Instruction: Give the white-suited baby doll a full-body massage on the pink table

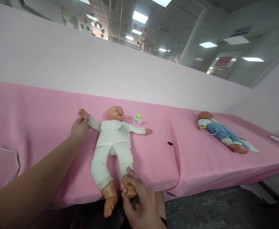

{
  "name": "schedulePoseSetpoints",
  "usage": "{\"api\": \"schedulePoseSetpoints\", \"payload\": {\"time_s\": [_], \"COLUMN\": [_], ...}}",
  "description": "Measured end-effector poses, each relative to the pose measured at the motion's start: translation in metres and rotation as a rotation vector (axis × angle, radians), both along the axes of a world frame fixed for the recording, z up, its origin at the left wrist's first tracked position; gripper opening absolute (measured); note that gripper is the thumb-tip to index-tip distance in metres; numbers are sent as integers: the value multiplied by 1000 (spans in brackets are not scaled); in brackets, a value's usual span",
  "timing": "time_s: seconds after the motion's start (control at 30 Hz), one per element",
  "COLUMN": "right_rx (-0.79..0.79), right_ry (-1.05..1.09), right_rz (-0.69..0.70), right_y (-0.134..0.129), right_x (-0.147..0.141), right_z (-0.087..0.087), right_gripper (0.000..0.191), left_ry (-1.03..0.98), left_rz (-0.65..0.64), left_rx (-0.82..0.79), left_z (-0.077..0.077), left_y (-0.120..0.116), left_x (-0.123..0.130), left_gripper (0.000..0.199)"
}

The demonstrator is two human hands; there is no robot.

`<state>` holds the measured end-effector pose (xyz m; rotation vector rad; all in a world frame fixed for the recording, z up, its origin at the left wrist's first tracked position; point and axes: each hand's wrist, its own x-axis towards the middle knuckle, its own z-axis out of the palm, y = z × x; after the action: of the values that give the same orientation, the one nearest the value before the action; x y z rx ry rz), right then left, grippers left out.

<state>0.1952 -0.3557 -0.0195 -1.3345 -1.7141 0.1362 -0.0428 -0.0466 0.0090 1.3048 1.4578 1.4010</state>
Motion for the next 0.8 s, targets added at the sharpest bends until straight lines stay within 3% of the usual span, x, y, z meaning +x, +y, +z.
{"api": "schedulePoseSetpoints", "payload": {"time_s": [0.1, 0.2, 0.33, 0.43, 0.63, 0.8], "right_rx": [7, 28, -16, -55, -28, -47], "right_ry": [46, 108, 210, 220, 234, 271], "right_rz": [-33, -9, 7, 10, -2, 5], "right_y": [13, 38, 79, 105, 130, 121], "right_x": [3, 2, -7, -13, -20, -20], "right_z": [15, 31, 45, 48, 46, 47], "right_gripper": [50, 50, 45, 44, 44, 44], "left_ry": [162, 377, 620, 752, 807, 721], "left_rz": [-38, -159, -344, -403, -448, -418], "left_rx": [95, 237, 409, 422, 376, 393], "left_z": [10, 16, 12, 7, 6, 6], "left_y": [-17, -31, -40, -40, -38, -39], "left_x": [12, 26, 42, 46, 44, 44], "left_gripper": [40, 35, 43, 48, 47, 39]}}
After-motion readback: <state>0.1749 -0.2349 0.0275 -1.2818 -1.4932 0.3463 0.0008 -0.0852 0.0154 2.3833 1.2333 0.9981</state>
